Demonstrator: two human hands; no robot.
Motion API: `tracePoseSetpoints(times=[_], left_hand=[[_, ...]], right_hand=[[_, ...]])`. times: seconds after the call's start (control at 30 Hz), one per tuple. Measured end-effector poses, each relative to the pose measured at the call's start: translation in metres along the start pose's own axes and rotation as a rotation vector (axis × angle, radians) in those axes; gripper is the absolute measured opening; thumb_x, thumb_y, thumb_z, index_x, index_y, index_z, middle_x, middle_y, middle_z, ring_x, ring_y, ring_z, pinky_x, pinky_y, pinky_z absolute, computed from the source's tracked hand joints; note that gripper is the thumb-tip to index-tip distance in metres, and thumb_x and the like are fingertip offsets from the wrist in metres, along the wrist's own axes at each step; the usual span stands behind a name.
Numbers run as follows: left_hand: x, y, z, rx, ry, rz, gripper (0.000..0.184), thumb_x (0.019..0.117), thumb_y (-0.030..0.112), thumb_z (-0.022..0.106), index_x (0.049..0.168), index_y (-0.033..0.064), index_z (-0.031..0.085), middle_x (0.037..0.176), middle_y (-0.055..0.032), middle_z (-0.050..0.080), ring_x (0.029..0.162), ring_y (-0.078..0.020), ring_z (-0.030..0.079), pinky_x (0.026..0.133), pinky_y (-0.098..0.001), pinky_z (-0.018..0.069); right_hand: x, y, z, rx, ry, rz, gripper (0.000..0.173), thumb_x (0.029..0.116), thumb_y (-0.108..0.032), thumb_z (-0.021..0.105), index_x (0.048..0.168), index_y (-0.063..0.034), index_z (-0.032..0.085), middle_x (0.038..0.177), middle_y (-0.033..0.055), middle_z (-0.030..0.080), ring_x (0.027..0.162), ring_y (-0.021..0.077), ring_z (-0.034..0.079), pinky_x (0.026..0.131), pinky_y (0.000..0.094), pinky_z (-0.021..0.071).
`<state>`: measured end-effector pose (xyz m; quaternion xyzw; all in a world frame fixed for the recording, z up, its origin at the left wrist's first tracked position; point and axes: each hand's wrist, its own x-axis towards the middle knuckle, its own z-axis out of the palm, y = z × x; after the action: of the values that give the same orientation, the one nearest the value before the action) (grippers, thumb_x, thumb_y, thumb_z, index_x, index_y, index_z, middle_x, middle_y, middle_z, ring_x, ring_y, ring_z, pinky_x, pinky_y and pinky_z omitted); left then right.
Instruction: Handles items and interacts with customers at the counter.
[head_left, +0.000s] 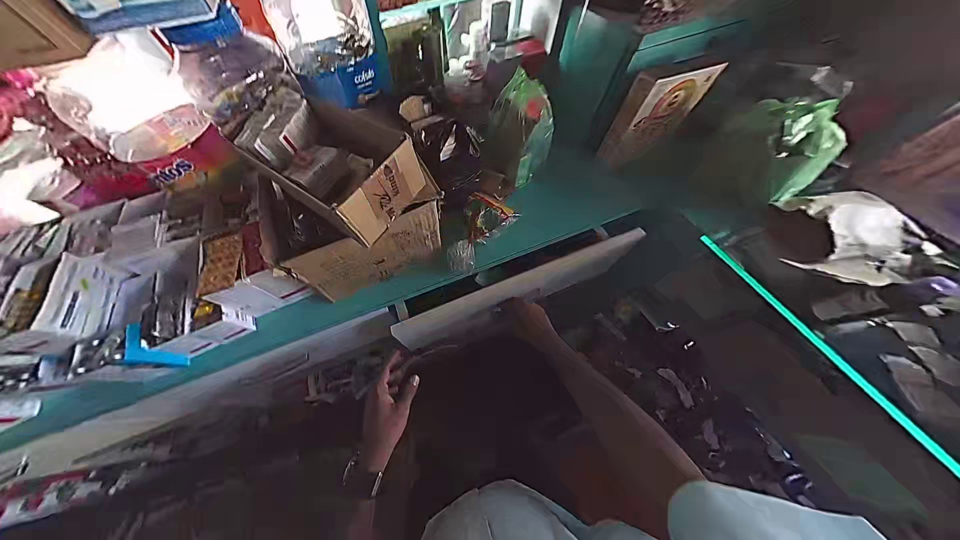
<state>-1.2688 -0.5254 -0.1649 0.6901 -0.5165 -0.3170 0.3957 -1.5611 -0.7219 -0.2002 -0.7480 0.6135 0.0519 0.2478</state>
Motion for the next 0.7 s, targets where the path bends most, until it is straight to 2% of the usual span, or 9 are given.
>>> tracePoseSetpoints(times=[0.1,0.17,0.23,0.27,0.37,0.47,0.57,0.6,0.7], left_hand=[[-0.008,-0.008,0.029,0.04,0.139,-0.046,0.082,0.0966,0.033,0.067,0.16,0.002,0.026,0.162,-0.0225,0.033,0.142,-0.0295,0.046,0.11,-0.0425,0.0476],[-0.028,-0.004,0.042,0.082,0.149,-0.056,0.063,0.1007,0.029,0.062,0.152,-0.0016,0.042,0.154,-0.0224,0.046,0.138,-0.0273,0.052,0.109,-0.0408,0.049],[-0.058,-0.001,0.051,0.178,0.181,-0.031,0.034,0.0986,0.027,0.064,0.118,-0.0001,0.073,0.126,-0.0178,0.068,0.116,-0.0231,0.067,0.098,-0.039,0.0562],[-0.075,0.001,0.054,0.198,0.184,-0.024,0.029,0.0973,0.027,0.065,0.108,0.002,0.076,0.119,-0.0157,0.071,0.111,-0.02,0.069,0.094,-0.0355,0.0574],[-0.124,0.001,0.064,0.138,0.211,-0.051,0.029,0.0965,0.026,0.065,0.105,0.0006,0.076,0.121,-0.0174,0.069,0.115,-0.0169,0.066,0.097,-0.0293,0.055],[-0.158,-0.001,0.074,0.033,0.242,-0.067,0.031,0.0985,0.028,0.063,0.105,0.0008,0.076,0.128,-0.0168,0.066,0.12,-0.0124,0.063,0.1,-0.0253,0.0537],[-0.187,-0.001,0.078,0.02,0.255,-0.106,0.031,0.0979,0.03,0.063,0.104,0.0029,0.077,0.126,-0.016,0.067,0.123,-0.0139,0.061,0.104,-0.0283,0.0502],[-0.195,0.0,0.078,0.013,0.25,-0.134,0.032,0.0978,0.032,0.063,0.103,0.0034,0.077,0.127,-0.0159,0.067,0.125,-0.0154,0.06,0.106,-0.0309,0.0491],[-0.211,0.001,0.084,-0.031,0.261,-0.151,0.033,0.0973,0.033,0.064,0.102,0.0033,0.076,0.129,-0.0148,0.067,0.125,-0.0131,0.06,0.106,-0.0287,0.0499]], right_hand=[[-0.055,0.019,0.011,-0.044,-0.068,-0.013,0.044,0.1035,-0.045,0.051,0.115,-0.009,0.072,0.116,0.0203,0.071,0.111,0.0418,0.067,0.09,0.0625,0.0516],[-0.095,0.026,0.009,-0.059,-0.197,0.049,0.041,0.1016,-0.04,0.054,0.114,-0.0052,0.072,0.115,0.0227,0.071,0.111,0.0433,0.067,0.091,0.0625,0.05],[-0.129,0.034,0.011,-0.056,-0.326,0.149,0.041,0.0994,-0.036,0.058,0.116,-0.0008,0.071,0.118,0.0246,0.069,0.114,0.0441,0.065,0.095,0.0624,0.0482],[-0.143,0.039,0.016,-0.046,-0.348,0.177,0.041,0.0979,-0.035,0.061,0.115,-0.0002,0.071,0.117,0.0249,0.07,0.114,0.0437,0.065,0.096,0.062,0.0481],[-0.179,0.058,0.033,-0.002,-0.329,0.151,0.043,0.0947,-0.033,0.066,0.121,0.0003,0.069,0.119,0.0256,0.069,0.115,0.0446,0.065,0.097,0.0626,0.0483],[-0.208,0.082,0.013,0.007,-0.607,-0.047,0.046,0.0992,-0.043,0.063,0.12,-0.0026,0.07,0.115,0.0264,0.069,0.111,0.0462,0.065,0.094,0.0668,0.0493],[-0.219,0.091,-0.054,0.142,-0.854,-0.337,0.05,0.1039,-0.042,0.057,0.148,-0.019,0.056,0.133,0.0152,0.066,0.123,0.0349,0.063,0.105,0.0604,0.0462],[-0.218,0.093,-0.074,0.206,-0.791,-0.431,0.048,0.1045,-0.04,0.057,0.149,-0.0201,0.056,0.13,0.0126,0.069,0.117,0.0304,0.067,0.102,0.0571,0.0499],[-0.185,0.084,-0.113,0.337,-0.369,-0.589,0.033,0.1031,-0.03,0.057,0.129,-0.0151,0.071,0.116,0.0037,0.075,0.103,0.0142,0.072,0.093,0.0409,0.0593]])
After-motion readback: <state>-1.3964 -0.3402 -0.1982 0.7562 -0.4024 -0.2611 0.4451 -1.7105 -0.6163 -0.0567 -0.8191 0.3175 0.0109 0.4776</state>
